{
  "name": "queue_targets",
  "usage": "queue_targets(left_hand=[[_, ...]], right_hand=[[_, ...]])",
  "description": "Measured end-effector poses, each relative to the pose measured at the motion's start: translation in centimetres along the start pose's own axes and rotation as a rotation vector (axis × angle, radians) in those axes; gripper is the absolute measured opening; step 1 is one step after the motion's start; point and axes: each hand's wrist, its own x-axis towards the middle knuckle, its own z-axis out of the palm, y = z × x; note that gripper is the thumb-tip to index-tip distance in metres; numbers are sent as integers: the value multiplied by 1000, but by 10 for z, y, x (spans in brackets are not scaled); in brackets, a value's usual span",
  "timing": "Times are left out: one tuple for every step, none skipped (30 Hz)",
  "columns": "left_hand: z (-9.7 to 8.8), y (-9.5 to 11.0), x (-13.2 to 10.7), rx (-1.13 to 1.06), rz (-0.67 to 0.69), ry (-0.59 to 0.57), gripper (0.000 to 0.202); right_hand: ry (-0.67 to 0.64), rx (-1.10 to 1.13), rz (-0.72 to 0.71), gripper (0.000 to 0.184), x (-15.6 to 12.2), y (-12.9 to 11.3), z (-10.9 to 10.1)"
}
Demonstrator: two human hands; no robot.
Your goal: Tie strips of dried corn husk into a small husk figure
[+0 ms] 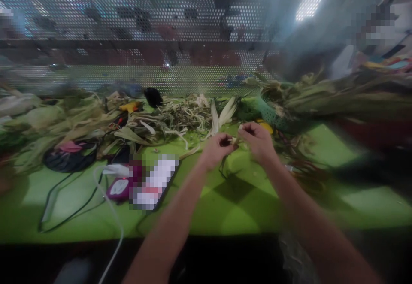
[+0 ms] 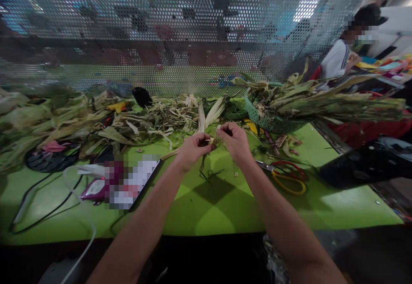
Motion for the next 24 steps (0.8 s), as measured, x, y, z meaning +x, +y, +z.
queue_targets(left_hand=[[1,1,-1,5,-1,-9,29],[1,3,-1,1,-4,-15,30],[1,4,-1,-12,-12,-19,31],[1,5,-1,-42,-26,-14,33],[1,5,-1,-87,-44,2,35],[1,5,0,-143,-62,29,38],[1,5,0,-208,-77,70,40],[1,5,1,-277,-86,118,42],[0,5,2,-341,-93,165,45],[-1,4,3,-395,-99,210,47],[-1,4,3,-438,-106,250,49],[-2,3,4,-471,-114,284,50],[-2,3,4,-493,-124,308,51],[-3,3,4,-504,-130,321,50],[-3,3,4,-508,-132,326,49],[-2,3,4,-507,-132,322,48],[-2,4,4,-504,-129,311,47],[-2,4,3,-499,-125,298,46],[-2,4,3,-492,-121,287,45],[-3,4,3,-485,-120,278,44],[-3,3,4,-482,-122,272,43],[-3,3,4,-482,-128,267,42],[-4,2,4,-488,-135,260,41],[-5,1,5,-498,-144,254,42]], right_hand=[[25,3,-7,20,0,1,1],[44,4,-13,19,0,1,1],[53,5,-14,19,1,1,1],[55,9,-11,19,1,1,2],[51,15,-6,19,1,0,2],[45,23,-2,19,1,0,2],[42,30,-1,20,1,-1,2],[36,34,0,22,0,-1,3],[19,29,5,24,-1,-1,4],[-19,12,16,27,-2,-1,6],[-77,-16,32,29,-4,0,8],[-151,-51,50,32,-6,2,11],[-226,-89,63,34,-8,3,14],[-286,-123,66,35,-10,5,16],[-322,-147,60,34,-11,7,19],[-333,-157,49,33,-12,9,21],[-331,-152,39,32,-13,9,22],[-325,-138,32,30,-13,9,22],[-323,-115,31,28,-13,8,22],[-327,-90,35,26,-13,6,21],[-336,-68,41,25,-12,4,20],[-346,-55,47,23,-12,1,19],[-351,-49,53,22,-12,-2,19],[-352,-49,58,20,-12,-4,18]])
